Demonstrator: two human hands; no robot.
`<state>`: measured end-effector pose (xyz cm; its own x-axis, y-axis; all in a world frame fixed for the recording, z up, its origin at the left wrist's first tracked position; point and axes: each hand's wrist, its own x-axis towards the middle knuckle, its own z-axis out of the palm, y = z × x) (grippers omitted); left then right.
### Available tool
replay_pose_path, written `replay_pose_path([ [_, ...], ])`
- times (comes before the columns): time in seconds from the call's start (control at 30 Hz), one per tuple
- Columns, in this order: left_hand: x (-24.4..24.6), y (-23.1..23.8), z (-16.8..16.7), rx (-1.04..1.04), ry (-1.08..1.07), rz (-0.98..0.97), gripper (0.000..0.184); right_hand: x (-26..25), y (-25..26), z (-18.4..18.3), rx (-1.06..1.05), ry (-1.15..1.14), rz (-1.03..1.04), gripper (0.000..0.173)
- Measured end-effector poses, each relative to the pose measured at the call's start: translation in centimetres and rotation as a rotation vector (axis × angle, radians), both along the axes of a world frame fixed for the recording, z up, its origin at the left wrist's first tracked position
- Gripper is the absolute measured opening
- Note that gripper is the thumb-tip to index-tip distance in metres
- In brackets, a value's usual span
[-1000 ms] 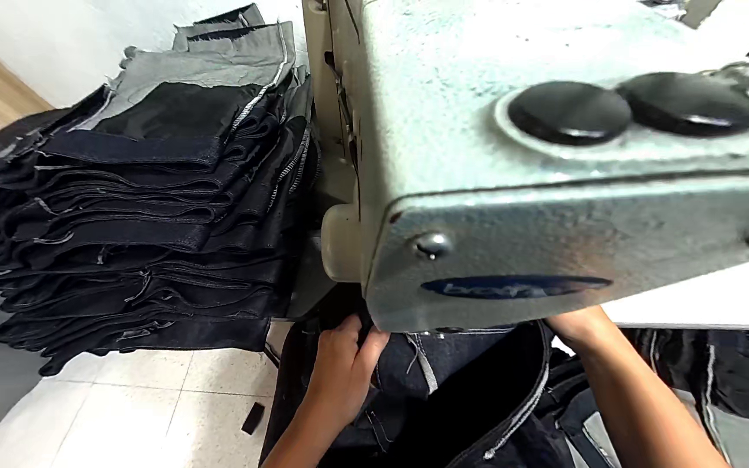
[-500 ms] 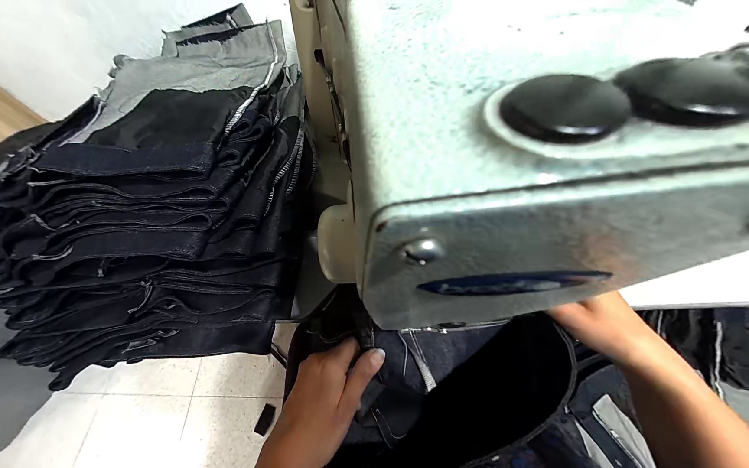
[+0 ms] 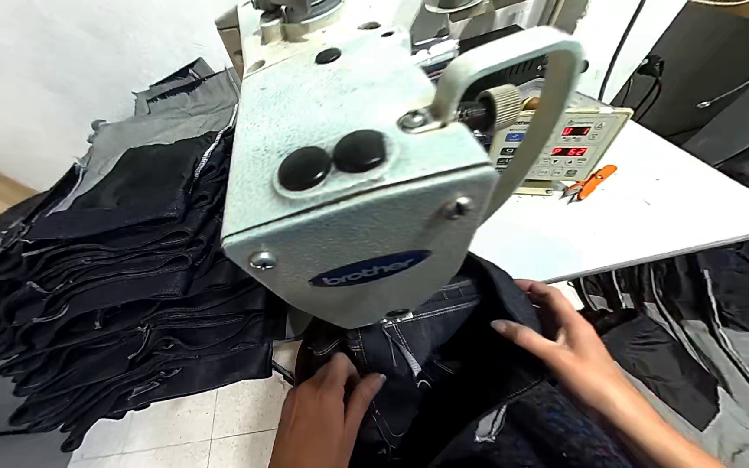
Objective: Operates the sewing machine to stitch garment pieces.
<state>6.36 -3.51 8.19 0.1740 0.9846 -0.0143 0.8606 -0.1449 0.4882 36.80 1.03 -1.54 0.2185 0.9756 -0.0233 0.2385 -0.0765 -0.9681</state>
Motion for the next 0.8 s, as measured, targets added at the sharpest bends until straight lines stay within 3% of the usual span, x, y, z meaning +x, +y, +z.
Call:
replay_pose_path([
  [0.07,1.2,0.5,-0.1,0.091,0.171,0.092,0.055,-0.5,0.1,-1.3,0.029,0.038,-0.01,0.059],
  [0.17,3.6,1.7,-1.2,0.21,0.326,0.153,0.086,-1.8,1.2,-2.4,0.051,0.254,-0.1,0.022],
  [0.23,4.9,2.8,-1.6,0.153,0.329,0.2,0.096,-2.2,2.4,-1.9,-0.061,0.484,-0.115,0.018],
  [0.3,4.9,3.5,-1.4,0.054,0.283,0.213,0.091,-1.0,4.1,-0.8,-0.149,0.547,-0.07,0.02],
  [0.4,1.5,2.4,-3.5,0.043,-0.06,0.101,0.06,3.5,6.4,2.4,-0.177,0.324,0.19,0.022],
  [0.47,-1.4,0.9,-4.5,0.014,-0.228,0.107,0.052,4.7,8.2,4.2,-0.121,0.07,0.415,0.013],
  [0.5,-2.9,0.3,-4.7,-0.02,-0.288,0.194,0.05,3.7,9.0,5.0,-0.081,-0.05,0.487,0.007],
  [0.6,-7.9,-0.3,-5.4,0.002,-0.391,0.38,0.047,-2.6,10.7,6.1,0.134,-0.283,0.499,0.015],
  [0.73,-10.3,-0.8,-6.4,0.12,-0.466,0.421,0.041,-6.4,15.4,3.1,0.683,-0.311,0.567,0.022],
  [0.8,-10.0,-1.1,-7.0,0.139,-0.484,0.436,0.042,-6.3,13.9,4.6,0.671,-0.301,0.591,0.019],
])
